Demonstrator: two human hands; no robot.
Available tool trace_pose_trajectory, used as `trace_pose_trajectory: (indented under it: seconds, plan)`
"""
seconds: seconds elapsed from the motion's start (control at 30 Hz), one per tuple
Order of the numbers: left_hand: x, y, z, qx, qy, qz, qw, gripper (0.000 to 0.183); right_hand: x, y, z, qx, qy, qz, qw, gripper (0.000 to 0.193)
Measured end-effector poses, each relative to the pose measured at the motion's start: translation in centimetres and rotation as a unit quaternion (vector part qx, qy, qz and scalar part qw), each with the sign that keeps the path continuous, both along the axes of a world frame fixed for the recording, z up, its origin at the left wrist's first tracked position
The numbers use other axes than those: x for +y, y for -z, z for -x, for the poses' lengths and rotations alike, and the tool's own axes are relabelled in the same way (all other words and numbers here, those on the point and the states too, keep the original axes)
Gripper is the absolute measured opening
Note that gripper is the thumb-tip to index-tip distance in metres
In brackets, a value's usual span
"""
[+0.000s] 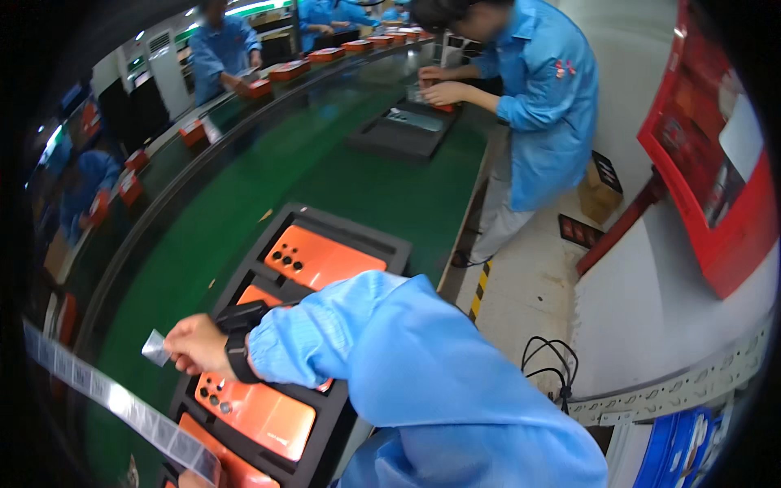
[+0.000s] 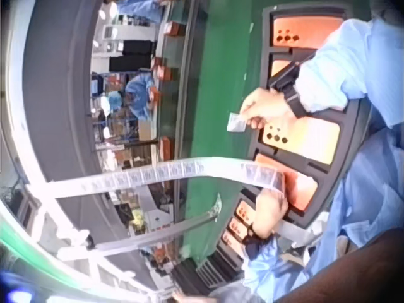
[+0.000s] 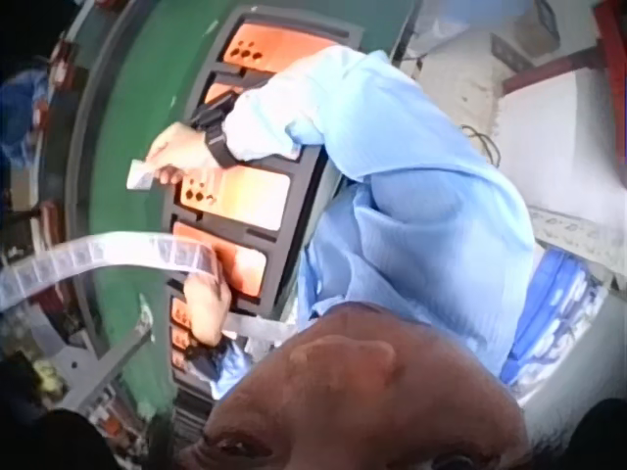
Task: The recorder applies identification labels to the back of several mobile phones arranged in a tray on an assembly line.
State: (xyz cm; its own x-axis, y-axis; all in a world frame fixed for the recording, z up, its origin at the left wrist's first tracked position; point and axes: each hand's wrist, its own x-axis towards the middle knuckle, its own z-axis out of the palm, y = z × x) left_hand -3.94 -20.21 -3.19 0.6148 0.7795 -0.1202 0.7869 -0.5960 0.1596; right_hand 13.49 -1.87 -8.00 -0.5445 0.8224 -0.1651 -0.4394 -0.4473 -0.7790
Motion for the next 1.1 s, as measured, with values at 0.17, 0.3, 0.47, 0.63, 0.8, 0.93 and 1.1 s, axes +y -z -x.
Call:
trace_pose_trajectory:
  seconds: [0.17, 0.3, 0.47, 0.63, 0.8, 0.93, 1.1]
  plan:
    - [3.8, 2.1, -1.0, -0.167, -0.207, -0.156, 0.951, 0.044, 1.8, 1.1, -2.7, 0.035, 0.011, -0.041, 0.998, 0.012]
    - [6.5, 3.4, -0.7, -0.302, -0.285, -0.149, 0.897, 0.009, 1.9, -2.0, -5.6, 0.136, -0.134, -0.074, 0.979, 0.010]
    - [5.4, 3.8, 2.6, -0.469, -0.381, 0.065, 0.794, 0.013, -4.7, -3.5, -2.2, -0.154, -0.330, -0.271, 0.891, 0.009]
    - [5.7, 2.5, 3.0, -0.570, -0.404, 0.155, 0.698, 0.012, -7.1, -0.9, -0.2, -0.203, -0.307, -0.501, 0.783, 0.014]
    - [5.9, 2.7, 3.2, -0.591, -0.389, 0.171, 0.686, 0.011, -6.7, 0.0, -0.1, -0.197, -0.262, -0.551, 0.767, 0.015]
    - [5.9, 2.6, 3.3, -0.596, -0.388, 0.173, 0.681, 0.011, -6.4, 0.2, 0.0, -0.179, -0.271, -0.553, 0.767, 0.014]
    - [5.8, 2.7, 3.4, -0.607, -0.380, 0.178, 0.674, 0.012, -6.4, 0.3, 0.1, -0.171, -0.273, -0.553, 0.768, 0.015]
